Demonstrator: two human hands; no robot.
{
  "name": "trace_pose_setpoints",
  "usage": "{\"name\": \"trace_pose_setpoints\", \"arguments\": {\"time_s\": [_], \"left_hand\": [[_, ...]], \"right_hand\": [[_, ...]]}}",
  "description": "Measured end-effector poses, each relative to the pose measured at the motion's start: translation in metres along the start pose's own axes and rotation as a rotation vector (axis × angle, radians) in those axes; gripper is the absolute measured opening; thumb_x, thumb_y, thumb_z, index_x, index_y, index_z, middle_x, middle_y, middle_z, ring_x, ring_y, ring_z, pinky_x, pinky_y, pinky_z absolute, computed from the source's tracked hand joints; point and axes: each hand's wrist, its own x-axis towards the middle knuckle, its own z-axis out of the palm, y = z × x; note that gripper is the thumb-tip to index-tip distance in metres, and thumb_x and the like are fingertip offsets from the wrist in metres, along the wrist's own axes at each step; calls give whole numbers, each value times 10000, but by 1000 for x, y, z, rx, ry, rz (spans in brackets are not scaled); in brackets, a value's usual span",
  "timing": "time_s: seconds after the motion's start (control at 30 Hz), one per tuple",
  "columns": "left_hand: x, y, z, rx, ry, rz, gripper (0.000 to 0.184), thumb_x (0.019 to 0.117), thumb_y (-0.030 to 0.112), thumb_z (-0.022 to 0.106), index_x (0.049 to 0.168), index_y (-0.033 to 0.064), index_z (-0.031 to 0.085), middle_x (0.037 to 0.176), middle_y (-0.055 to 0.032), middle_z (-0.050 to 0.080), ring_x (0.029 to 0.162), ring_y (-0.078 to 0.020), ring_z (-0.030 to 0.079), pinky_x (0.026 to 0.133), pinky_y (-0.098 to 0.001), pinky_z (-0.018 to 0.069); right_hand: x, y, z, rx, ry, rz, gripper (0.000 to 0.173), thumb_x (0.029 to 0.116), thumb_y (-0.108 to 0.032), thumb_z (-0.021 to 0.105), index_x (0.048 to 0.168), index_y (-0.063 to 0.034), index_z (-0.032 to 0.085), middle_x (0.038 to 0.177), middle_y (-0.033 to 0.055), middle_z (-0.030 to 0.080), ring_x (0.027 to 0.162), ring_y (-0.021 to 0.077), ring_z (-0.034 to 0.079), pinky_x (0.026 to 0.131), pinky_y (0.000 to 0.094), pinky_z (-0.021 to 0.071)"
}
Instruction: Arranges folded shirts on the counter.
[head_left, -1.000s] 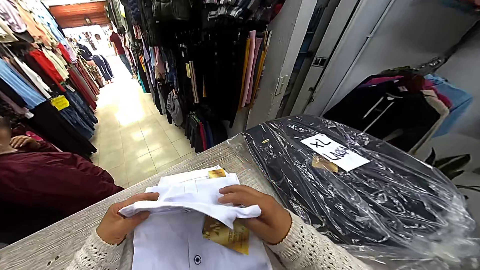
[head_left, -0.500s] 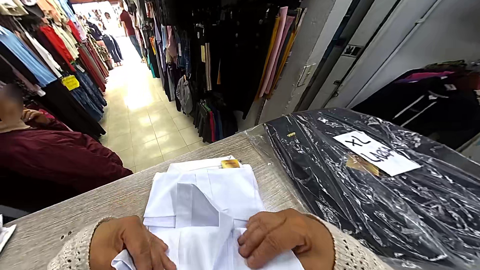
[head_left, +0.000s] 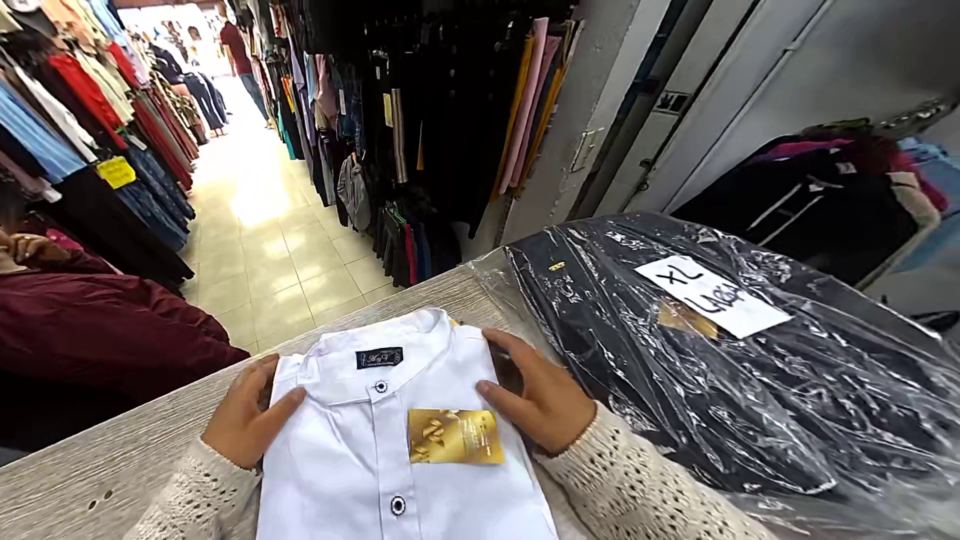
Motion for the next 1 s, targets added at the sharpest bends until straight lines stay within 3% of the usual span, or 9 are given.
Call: {"name": "trace_pose_setpoints", "arguments": {"time_s": [0.13, 0.27, 0.33, 0.47, 0.53, 0.6, 0.73, 0.9, 1.0], "left_hand": [[-3, 20, 4, -135, -15, -120, 471, 872, 58, 719, 1314, -27, 578, 1181, -150, 674, 961, -171, 700, 840, -338, 583], [-8, 31, 7, -374, 43, -76, 451, 780, -111, 675, 1208, -41, 552, 941, -43, 731, 824, -61, 716, 738, -218, 598], [-8, 30, 9, -435, 60, -55, 440, 755, -143, 662, 1170, -41, 556, 932, -36, 734, 837, -64, 718, 744, -218, 601], [-8, 39, 11, -477, 28, -83, 577, 770, -124, 646, 1312, -70, 453, 1043, -63, 702, 902, -58, 704, 787, -221, 595], [-8, 47, 10, -509, 9, -117, 615, 808, -118, 626, 1382, -79, 408, 1083, -69, 677, 917, -50, 687, 807, -223, 587], [-6, 48, 8, -540, 1, -154, 519, 819, -129, 636, 1307, -50, 479, 991, -23, 709, 857, -29, 696, 783, -217, 594], [-11, 49, 6, -614, 27, -89, 346, 731, -187, 634, 981, 53, 634, 792, 49, 741, 747, -11, 704, 723, -202, 598], [-4, 22, 10, -353, 78, 511, 241, 793, 186, 793, 960, 17, 746, 1387, -63, 588, 1204, -53, 598, 1015, -241, 516], [-2, 18, 4, -352, -6, 678, 143, 896, 219, 739, 1016, 152, 778, 1418, -31, 611, 1260, -106, 603, 1054, -299, 521]], "right_hand": [[4, -17, 1, 163, -46, 194, 769, 861, -230, 778, 1511, -55, 406, 1028, 99, 710, 866, 175, 707, 823, 384, 595], [9, -19, 2, 55, -46, 219, 914, 838, -334, 795, 1557, 0, 339, 1463, 239, 509, 1329, 362, 514, 1110, 513, 419], [12, -23, -1, 30, -87, 217, 896, 853, -340, 789, 1559, -13, 343, 1423, 234, 553, 1319, 357, 529, 1115, 509, 415], [15, -23, -3, 202, -96, 235, 767, 864, -238, 773, 1504, -33, 404, 1091, 135, 708, 977, 208, 700, 910, 413, 562], [16, -24, 0, 240, -76, 235, 777, 835, -243, 765, 1491, -16, 417, 1203, 173, 670, 1037, 224, 686, 934, 403, 556], [18, -26, 1, 232, -97, 245, 856, 827, -253, 771, 1530, 6, 359, 1372, 227, 567, 1111, 263, 654, 962, 406, 538], [22, -30, -3, 362, -144, 255, 849, 828, -181, 758, 1530, 13, 322, 1194, 141, 673, 1000, 163, 694, 911, 338, 567], [17, -29, -2, 503, -143, 217, 442, 855, -112, 735, 1273, -39, 612, 1066, 35, 725, 929, 67, 707, 857, 266, 590], [13, -24, 2, 504, -94, 158, 363, 816, -152, 754, 1161, -49, 701, 1230, 70, 649, 1019, 69, 670, 877, 240, 576]]}}
